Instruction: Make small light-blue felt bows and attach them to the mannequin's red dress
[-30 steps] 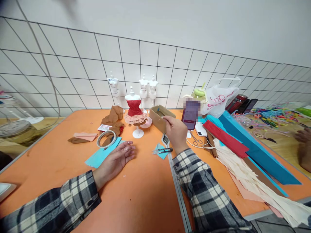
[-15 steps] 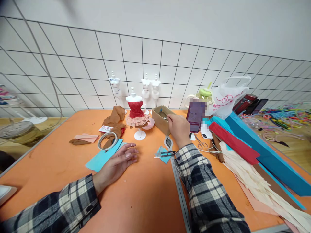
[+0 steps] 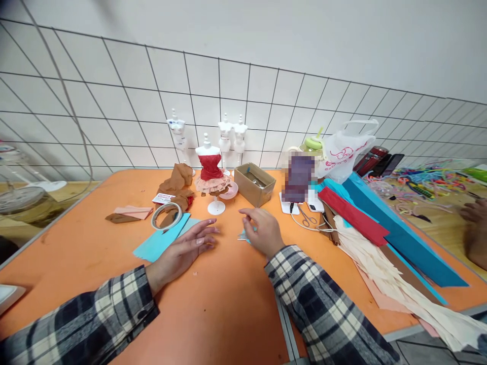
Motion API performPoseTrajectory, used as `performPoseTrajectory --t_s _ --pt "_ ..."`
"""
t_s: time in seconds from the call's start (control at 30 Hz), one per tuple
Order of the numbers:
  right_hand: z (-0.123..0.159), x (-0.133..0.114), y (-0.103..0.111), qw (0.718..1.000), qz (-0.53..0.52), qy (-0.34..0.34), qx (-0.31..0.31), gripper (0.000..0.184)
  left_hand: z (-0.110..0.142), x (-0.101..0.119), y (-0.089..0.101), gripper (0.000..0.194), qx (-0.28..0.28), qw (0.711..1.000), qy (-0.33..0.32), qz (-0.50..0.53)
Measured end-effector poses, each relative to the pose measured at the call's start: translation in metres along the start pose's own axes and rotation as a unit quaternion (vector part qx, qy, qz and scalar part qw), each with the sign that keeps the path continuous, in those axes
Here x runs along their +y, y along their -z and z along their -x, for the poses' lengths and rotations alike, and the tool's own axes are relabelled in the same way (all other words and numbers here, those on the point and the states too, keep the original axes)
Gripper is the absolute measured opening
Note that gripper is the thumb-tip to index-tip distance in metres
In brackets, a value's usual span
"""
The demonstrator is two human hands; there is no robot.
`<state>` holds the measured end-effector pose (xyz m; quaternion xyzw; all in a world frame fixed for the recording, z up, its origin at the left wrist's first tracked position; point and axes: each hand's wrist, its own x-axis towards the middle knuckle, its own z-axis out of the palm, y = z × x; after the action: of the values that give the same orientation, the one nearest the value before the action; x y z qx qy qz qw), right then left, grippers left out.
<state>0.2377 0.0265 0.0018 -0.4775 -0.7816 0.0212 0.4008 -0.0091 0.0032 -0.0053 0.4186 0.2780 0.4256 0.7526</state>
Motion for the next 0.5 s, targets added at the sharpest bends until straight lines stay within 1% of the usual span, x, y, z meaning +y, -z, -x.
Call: performPoseTrajectory --t_s 0.07,0.13,0.23,0.33,0.4,0.5 --pt "0.005 -0.013 -0.006 0.997 -0.063 -0.029 -0.038 0.025 0.003 0.000 -0.003 0.047 -0.019 0.999 -0.001 -0.045" --pt "0.008 -0.027 -0.013 0.987 -0.130 -0.070 -0.054 0.023 0.006 0.000 -0.006 0.049 -0.040 0.995 -0.009 -0.087" --pt "0.012 -0.042 -0.022 0.975 -0.174 -0.134 -0.044 0.019 0.009 -0.002 -0.008 0.054 -0.075 0.987 -0.021 -0.141" --pt "0.015 -0.046 -0.027 0.961 -0.196 -0.192 -0.029 0.015 0.011 -0.003 -0.009 0.062 -0.103 0.978 -0.027 -0.180" --pt "0.015 -0.045 -0.026 0.951 -0.216 -0.220 -0.035 0.013 0.011 -0.004 -0.008 0.065 -0.108 0.973 -0.028 -0.200" --pt "0.013 -0.039 -0.021 0.942 -0.235 -0.232 -0.057 0.015 0.010 -0.004 -0.007 0.064 -0.109 0.969 -0.028 -0.222"
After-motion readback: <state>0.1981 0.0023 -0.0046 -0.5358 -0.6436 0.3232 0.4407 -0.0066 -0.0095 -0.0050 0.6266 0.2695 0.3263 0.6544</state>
